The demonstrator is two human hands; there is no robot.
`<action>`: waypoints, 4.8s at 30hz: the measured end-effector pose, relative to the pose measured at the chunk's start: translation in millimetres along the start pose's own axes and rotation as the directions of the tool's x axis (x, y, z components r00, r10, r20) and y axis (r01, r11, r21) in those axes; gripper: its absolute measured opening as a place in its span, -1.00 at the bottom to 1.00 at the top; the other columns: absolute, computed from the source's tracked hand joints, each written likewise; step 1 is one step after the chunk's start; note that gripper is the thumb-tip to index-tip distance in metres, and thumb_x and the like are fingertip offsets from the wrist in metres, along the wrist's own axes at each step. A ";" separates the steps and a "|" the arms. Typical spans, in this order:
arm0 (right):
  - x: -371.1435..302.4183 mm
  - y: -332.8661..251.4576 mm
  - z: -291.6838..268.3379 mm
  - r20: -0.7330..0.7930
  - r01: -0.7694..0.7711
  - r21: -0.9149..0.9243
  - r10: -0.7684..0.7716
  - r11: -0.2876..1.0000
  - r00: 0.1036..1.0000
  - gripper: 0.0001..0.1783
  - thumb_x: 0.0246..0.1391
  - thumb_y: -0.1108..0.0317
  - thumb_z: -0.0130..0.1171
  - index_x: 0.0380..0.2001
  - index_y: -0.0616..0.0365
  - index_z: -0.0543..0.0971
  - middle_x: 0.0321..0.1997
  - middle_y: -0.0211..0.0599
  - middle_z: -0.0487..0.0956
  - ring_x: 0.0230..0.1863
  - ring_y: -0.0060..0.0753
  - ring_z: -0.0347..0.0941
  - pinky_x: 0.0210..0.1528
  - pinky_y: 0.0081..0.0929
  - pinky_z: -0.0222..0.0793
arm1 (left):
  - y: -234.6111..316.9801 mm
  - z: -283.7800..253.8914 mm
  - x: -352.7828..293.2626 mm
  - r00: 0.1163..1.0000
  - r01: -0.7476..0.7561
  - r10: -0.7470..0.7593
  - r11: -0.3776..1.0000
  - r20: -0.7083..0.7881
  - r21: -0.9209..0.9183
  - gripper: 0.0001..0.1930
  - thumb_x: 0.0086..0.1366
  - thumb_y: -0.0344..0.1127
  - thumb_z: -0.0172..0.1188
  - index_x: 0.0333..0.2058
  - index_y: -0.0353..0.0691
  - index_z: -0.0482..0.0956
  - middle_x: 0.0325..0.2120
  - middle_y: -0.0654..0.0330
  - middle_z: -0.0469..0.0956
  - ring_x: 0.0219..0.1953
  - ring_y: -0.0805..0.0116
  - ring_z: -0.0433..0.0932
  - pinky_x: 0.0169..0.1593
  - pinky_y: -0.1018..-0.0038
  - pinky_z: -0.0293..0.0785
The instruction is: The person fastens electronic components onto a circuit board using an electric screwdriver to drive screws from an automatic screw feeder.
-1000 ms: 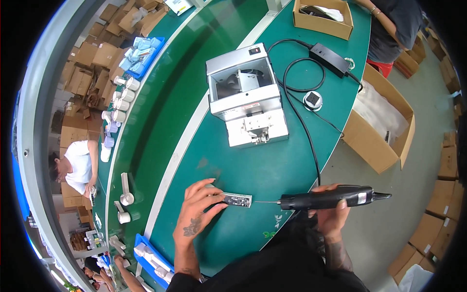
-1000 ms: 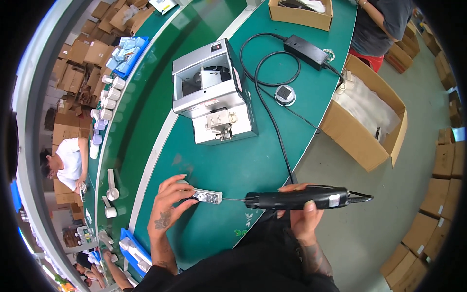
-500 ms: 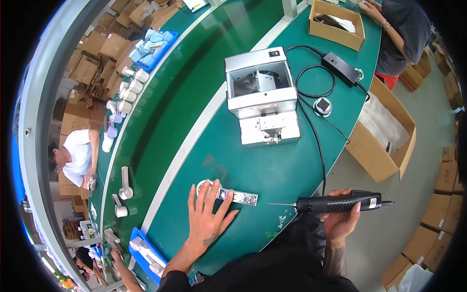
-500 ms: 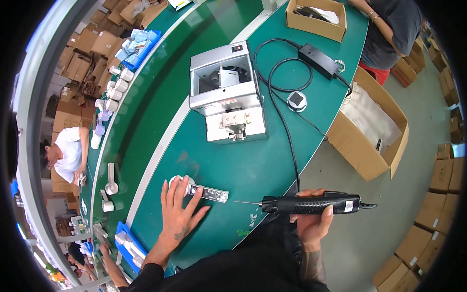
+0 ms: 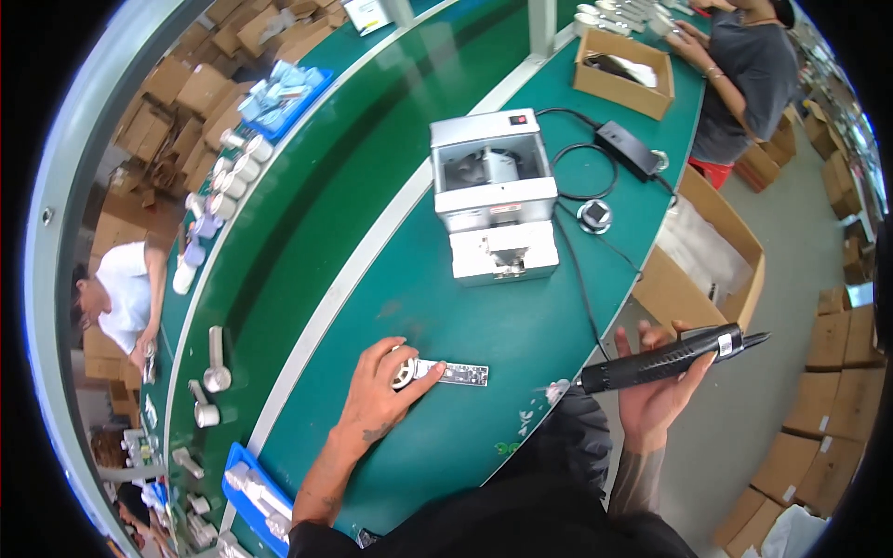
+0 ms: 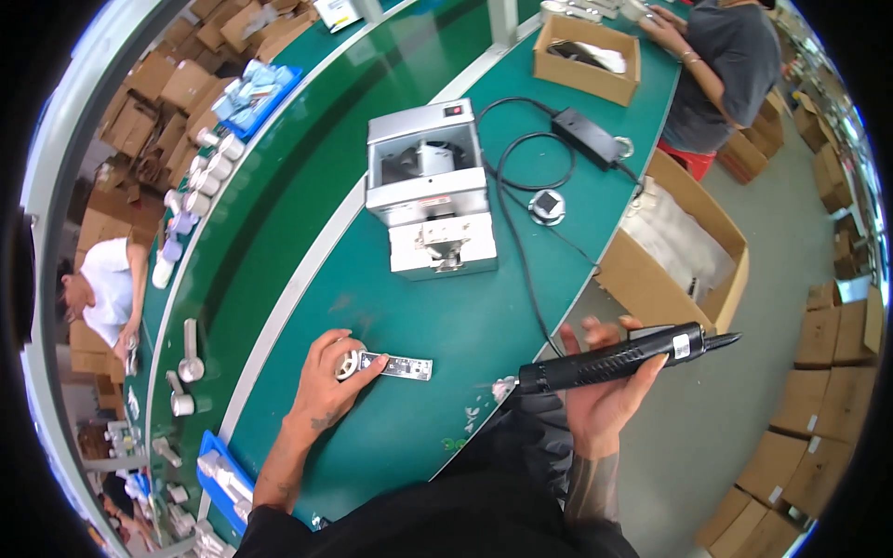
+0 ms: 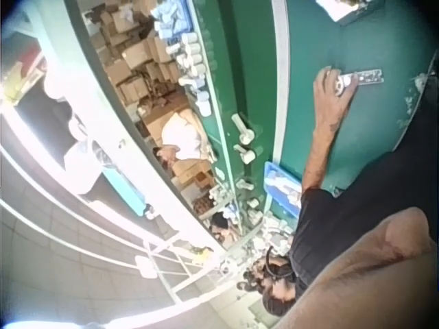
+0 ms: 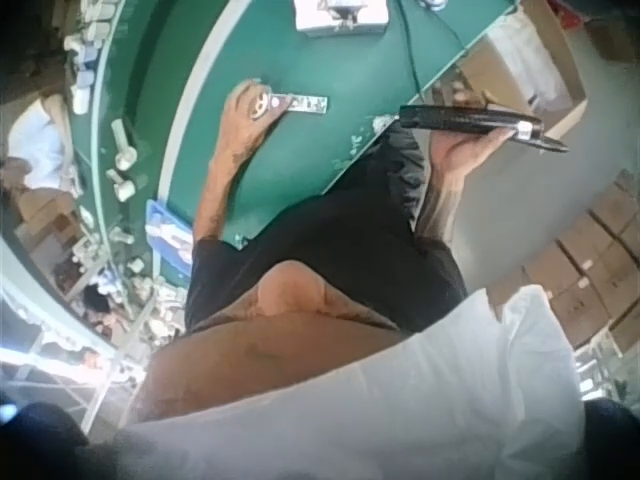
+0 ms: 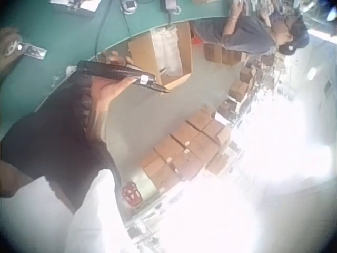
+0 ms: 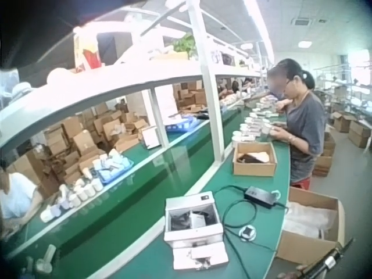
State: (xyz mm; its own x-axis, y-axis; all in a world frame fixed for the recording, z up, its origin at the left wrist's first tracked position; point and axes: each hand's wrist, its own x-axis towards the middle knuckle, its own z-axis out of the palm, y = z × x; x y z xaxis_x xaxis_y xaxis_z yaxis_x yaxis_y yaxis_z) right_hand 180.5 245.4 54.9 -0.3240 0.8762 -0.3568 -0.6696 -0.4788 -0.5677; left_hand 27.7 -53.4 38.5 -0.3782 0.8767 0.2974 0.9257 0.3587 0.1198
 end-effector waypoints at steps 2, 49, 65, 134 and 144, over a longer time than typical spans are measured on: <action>22.0 -4.6 -4.5 0.357 0.117 -0.089 -0.078 0.989 0.931 -0.26 0.27 -0.34 0.09 0.17 0.08 0.34 -0.42 -0.19 0.53 -0.59 -0.35 0.43 -0.52 -0.37 0.41 | 14.3 8.5 13.6 0.999 0.002 -0.002 1.000 -0.043 -0.006 -0.46 0.10 -0.45 0.33 0.09 0.15 0.69 -0.04 0.10 0.47 0.08 0.00 0.47 0.08 0.16 0.49; -11.4 52.5 98.7 0.831 0.410 -0.270 -0.004 0.871 0.557 -0.46 0.21 0.16 0.37 -0.02 0.26 0.33 -0.62 -0.21 0.45 -0.70 -0.39 0.35 -0.64 -0.37 0.35 | 12.1 25.3 47.1 0.986 0.112 -0.114 0.993 -0.123 -0.024 -0.44 0.02 -0.47 0.28 0.08 0.03 0.66 -0.05 0.12 0.41 0.05 0.05 0.43 -0.02 0.16 0.43; -9.8 55.0 95.8 0.851 0.461 -0.252 -0.032 0.851 0.524 -0.44 0.26 0.08 0.32 0.01 0.22 0.27 -0.64 -0.26 0.39 -0.73 -0.39 0.30 -0.67 -0.38 0.30 | 10.1 26.6 46.1 0.986 0.096 -0.100 0.995 -0.131 -0.040 -0.45 0.02 -0.44 0.29 0.08 0.01 0.66 -0.04 0.10 0.42 0.05 0.03 0.43 -0.02 0.15 0.43; 3.3 51.8 116.0 0.928 0.457 -0.100 -0.083 0.884 0.364 -0.58 0.28 0.22 0.25 -0.08 0.22 0.27 -0.60 -0.29 0.39 -0.67 -0.45 0.34 -0.59 -0.41 0.37 | 13.8 44.3 46.6 0.841 0.257 -0.441 0.836 -0.314 -0.485 -0.30 0.02 -0.51 0.57 0.20 -0.15 0.56 0.05 -0.02 0.47 0.05 0.06 0.55 0.01 0.30 0.61; 1.0 71.7 182.9 0.887 0.588 -0.215 -0.097 0.780 0.452 -0.75 0.20 0.49 0.34 -0.16 0.31 0.48 -0.49 -0.44 0.56 -0.57 -0.69 0.44 -0.53 -0.63 0.33 | 18.6 54.6 41.7 0.873 0.201 -0.417 0.778 -0.251 -0.595 -0.12 0.07 -0.47 0.56 0.36 -0.29 0.31 0.02 -0.06 0.52 -0.03 0.08 0.60 -0.03 0.30 0.61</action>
State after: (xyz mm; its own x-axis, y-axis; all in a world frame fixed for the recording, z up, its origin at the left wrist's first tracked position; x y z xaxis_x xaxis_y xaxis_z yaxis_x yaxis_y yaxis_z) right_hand 9.9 222.1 149.5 -0.6744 0.4912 0.5513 -0.5694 0.1295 -0.8118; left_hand 29.0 7.4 1.4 -0.7162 0.5357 0.4474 0.6455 0.2646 0.7165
